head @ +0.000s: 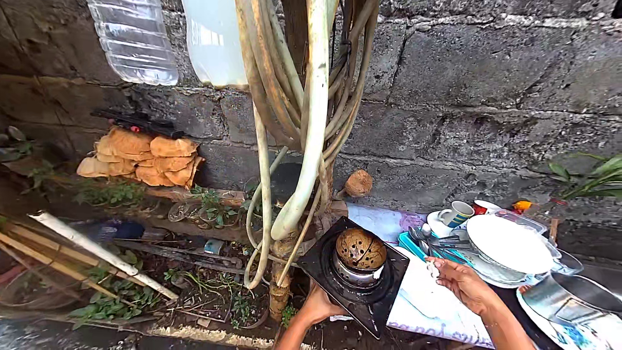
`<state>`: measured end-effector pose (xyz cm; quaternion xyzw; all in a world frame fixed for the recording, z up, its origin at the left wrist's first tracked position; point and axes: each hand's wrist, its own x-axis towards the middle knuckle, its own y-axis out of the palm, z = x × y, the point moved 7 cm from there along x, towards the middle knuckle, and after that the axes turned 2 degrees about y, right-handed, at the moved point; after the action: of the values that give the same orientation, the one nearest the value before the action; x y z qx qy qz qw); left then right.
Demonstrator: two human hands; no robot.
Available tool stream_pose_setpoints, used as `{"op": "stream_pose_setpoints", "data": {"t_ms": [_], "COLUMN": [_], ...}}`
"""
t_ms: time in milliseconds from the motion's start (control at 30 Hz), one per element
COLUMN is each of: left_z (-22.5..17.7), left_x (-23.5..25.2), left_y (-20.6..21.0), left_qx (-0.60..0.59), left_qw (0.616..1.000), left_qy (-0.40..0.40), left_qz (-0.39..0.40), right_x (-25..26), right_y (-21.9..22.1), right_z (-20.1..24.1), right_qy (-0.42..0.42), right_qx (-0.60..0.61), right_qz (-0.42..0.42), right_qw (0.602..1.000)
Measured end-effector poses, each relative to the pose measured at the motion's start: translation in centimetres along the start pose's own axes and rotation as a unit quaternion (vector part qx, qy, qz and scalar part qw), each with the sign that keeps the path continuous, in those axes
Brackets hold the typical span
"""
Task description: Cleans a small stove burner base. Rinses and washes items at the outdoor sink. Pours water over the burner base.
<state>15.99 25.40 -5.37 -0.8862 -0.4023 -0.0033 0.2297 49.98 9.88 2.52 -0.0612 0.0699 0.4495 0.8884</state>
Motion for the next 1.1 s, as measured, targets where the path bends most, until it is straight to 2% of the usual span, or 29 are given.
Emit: {"op": "stream_pose_setpoints", "data": {"t_ms": [100,167,400,600,667,767,800,867,967,1033,1100], "left_z": [0.8,0.5,-2.7,-2.0,-1.9,-2.0,-2.2,-3.5,-5.6,-9.4,-14.9], "left_x": [-0.9,-1.7,-3.4,-1.7,-1.4,-1.9,-2.9,-6.4,-10.8,-10.3,-7.1], "left_y": [1.5,2.4,5.8,8.8,9.5,9.2,8.7,6.3,1.2,-2.4,-4.8], "left_qx": [0.065,0.084,0.142,0.128,0.128,0.126,0.104,0.032,-0.009,-0.007,0.050], "left_qw": [0.996,0.992,0.947,0.898,0.896,0.921,0.932,0.928,0.870,0.848,0.865], "left_qy": [-0.040,-0.059,-0.115,-0.166,-0.173,-0.175,-0.159,-0.054,0.154,0.265,0.308], "left_qz": [-0.034,-0.078,-0.263,-0.387,-0.388,-0.325,-0.310,-0.367,-0.468,-0.460,-0.392], "right_x": [-1.6,-2.5,-3.8,-5.0,-5.5,-5.7,-5.8,-6.2,-6.6,-6.5,-6.1], "right_y": [-1.6,-1.8,-0.1,1.4,2.2,3.7,4.4,5.5,7.0,7.7,8.3], "right_z": [-0.4,-0.2,2.4,5.5,6.5,7.7,7.8,8.0,7.9,7.4,6.8], "right_qy": [0.048,0.058,-0.003,-0.055,-0.070,-0.096,-0.103,-0.109,-0.113,-0.109,-0.107], "right_qx": [0.144,0.164,-0.067,-0.193,-0.186,-0.108,-0.077,-0.045,-0.033,-0.008,0.037], "right_qz": [-0.059,-0.096,-0.053,-0.046,-0.036,0.017,0.034,0.050,0.047,0.034,0.016], "right_qw": [0.987,0.980,0.996,0.979,0.980,0.989,0.991,0.992,0.992,0.993,0.993]}}
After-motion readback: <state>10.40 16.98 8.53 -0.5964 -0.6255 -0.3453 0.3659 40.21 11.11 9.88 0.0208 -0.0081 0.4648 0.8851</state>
